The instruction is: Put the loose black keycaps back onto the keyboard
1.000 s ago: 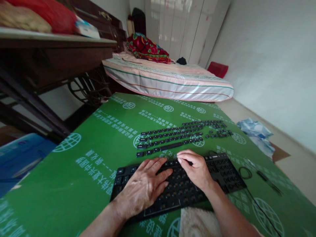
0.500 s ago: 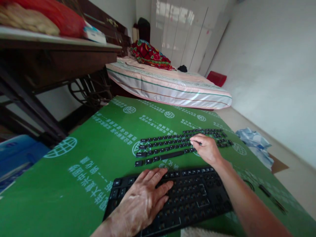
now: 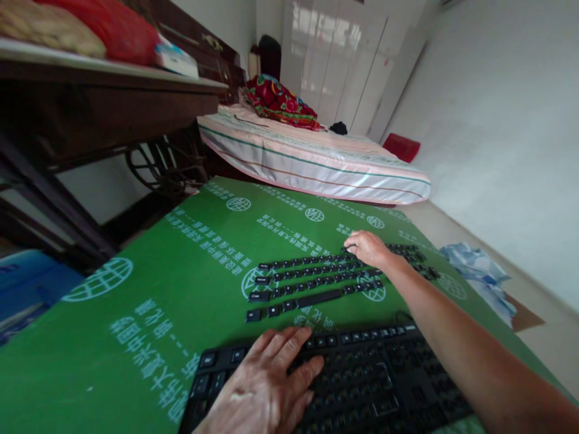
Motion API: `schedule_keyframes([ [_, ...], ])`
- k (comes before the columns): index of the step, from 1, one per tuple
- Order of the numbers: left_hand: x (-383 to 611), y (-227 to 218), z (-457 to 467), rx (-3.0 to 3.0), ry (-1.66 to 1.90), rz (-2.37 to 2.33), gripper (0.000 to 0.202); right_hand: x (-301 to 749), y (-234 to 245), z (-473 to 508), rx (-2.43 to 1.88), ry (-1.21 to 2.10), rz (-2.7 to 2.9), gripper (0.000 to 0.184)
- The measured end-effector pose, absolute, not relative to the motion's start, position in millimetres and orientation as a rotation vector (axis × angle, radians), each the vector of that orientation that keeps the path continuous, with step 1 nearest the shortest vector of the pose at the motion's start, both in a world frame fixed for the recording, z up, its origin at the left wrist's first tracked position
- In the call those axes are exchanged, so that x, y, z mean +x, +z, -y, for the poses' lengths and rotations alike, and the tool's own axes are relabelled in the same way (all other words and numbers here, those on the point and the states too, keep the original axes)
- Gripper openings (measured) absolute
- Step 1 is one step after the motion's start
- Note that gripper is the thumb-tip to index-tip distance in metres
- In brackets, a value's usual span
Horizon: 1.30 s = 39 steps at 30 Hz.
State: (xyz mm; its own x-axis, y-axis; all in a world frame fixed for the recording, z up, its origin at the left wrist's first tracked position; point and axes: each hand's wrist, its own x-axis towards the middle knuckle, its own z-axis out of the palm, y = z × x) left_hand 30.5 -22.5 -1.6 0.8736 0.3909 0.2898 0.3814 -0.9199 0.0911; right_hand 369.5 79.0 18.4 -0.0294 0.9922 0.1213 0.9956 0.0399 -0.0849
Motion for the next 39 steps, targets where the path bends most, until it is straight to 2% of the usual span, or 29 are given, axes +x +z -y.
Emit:
schedule_keyframes([
  [10, 32, 3, 23, 3.059, 0.371, -0.628, 0.051, 374, 13, -101, -2.093, 0.017, 2.348, 0.023],
  [26, 31, 5, 25, 3.023, 0.399, -0.646, 0.049, 377, 11, -110, -2.178, 0.066, 2.454, 0.022],
  [39, 31, 6, 24, 3.056, 0.418, -0.617, 0.049, 376, 16, -117, -2.271, 0.11, 2.431, 0.014],
])
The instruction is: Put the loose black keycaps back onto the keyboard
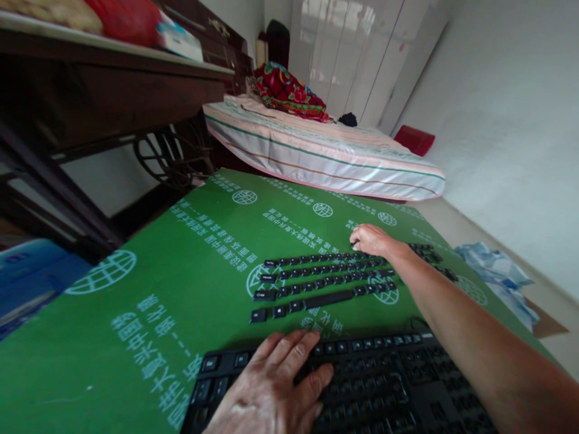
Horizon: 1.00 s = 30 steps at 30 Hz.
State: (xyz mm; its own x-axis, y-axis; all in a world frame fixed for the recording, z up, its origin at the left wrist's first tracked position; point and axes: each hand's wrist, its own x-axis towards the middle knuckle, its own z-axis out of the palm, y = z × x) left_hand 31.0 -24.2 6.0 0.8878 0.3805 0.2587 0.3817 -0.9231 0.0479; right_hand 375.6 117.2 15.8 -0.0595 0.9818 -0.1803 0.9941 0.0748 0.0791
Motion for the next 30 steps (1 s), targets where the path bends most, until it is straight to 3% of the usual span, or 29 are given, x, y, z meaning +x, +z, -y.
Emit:
schedule_keyframes([
  [9, 31, 5, 25, -3.029, -0.394, 0.603, 0.05, 372, 18, -118, 2.043, -0.107, -2.194, 0.007],
  [15, 34, 1, 24, -3.078, -0.368, 0.64, 0.049, 359, 39, -103, 2.117, -0.116, -2.303, 0.013],
  [25, 37, 3, 25, -3.251, -0.449, 0.712, 0.033, 281, 50, 41, 1.92, -0.539, -2.955, 0.01],
  [30, 37, 3, 24, -3.258, -0.479, 0.689, 0.033, 267, 30, 78, 1.986, -0.481, -2.987, 0.011],
])
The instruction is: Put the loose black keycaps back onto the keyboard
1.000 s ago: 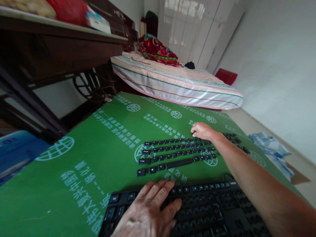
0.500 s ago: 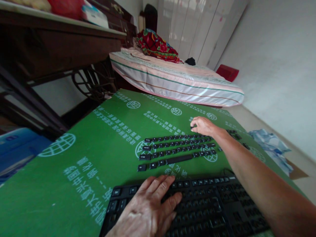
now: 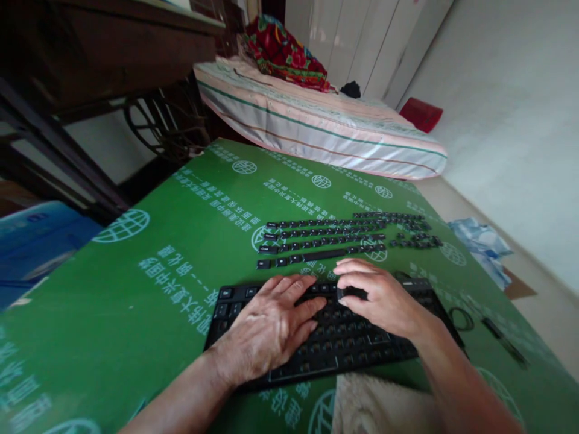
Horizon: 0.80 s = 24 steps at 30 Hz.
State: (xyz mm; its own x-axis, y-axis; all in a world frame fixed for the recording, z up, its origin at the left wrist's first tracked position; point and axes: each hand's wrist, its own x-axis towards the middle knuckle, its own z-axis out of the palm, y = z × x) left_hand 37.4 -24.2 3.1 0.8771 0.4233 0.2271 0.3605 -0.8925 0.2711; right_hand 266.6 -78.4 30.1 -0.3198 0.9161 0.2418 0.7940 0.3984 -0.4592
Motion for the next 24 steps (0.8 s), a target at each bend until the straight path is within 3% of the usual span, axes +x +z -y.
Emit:
schedule_keyframes([
  [24, 41, 1, 28, 2.782, 0.415, -0.611, 0.034, 262, 17, 83, -1.467, 0.349, 2.333, 0.01],
])
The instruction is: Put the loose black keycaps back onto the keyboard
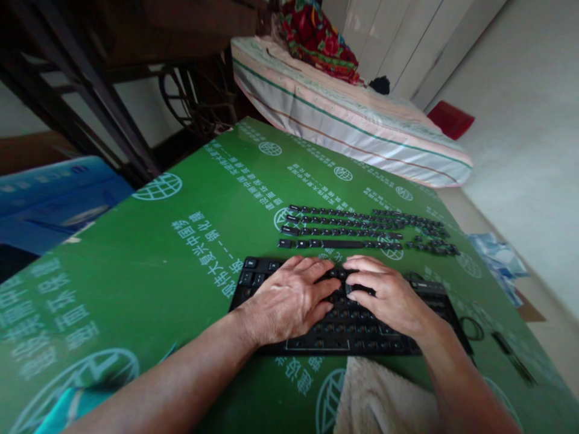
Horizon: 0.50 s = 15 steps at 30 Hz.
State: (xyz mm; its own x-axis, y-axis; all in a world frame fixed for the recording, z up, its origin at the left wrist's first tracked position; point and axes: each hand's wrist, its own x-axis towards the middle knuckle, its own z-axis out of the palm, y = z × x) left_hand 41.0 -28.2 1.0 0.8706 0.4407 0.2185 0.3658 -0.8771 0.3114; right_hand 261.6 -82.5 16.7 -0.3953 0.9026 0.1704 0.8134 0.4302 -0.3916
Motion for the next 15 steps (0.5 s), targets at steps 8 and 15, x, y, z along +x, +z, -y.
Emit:
schedule_keyframes([
  [8, 41.1, 0.7, 28.6, 2.764, 0.425, -0.616, 0.033, 261.2, 19.4, 79.9, -1.482, 0.346, 2.389, 0.01],
  [15, 41.7, 0.3, 29.4, 2.797, 0.459, -0.617, 0.034, 262.1, 20.4, 79.0, -1.497, 0.323, 2.475, 0.011],
])
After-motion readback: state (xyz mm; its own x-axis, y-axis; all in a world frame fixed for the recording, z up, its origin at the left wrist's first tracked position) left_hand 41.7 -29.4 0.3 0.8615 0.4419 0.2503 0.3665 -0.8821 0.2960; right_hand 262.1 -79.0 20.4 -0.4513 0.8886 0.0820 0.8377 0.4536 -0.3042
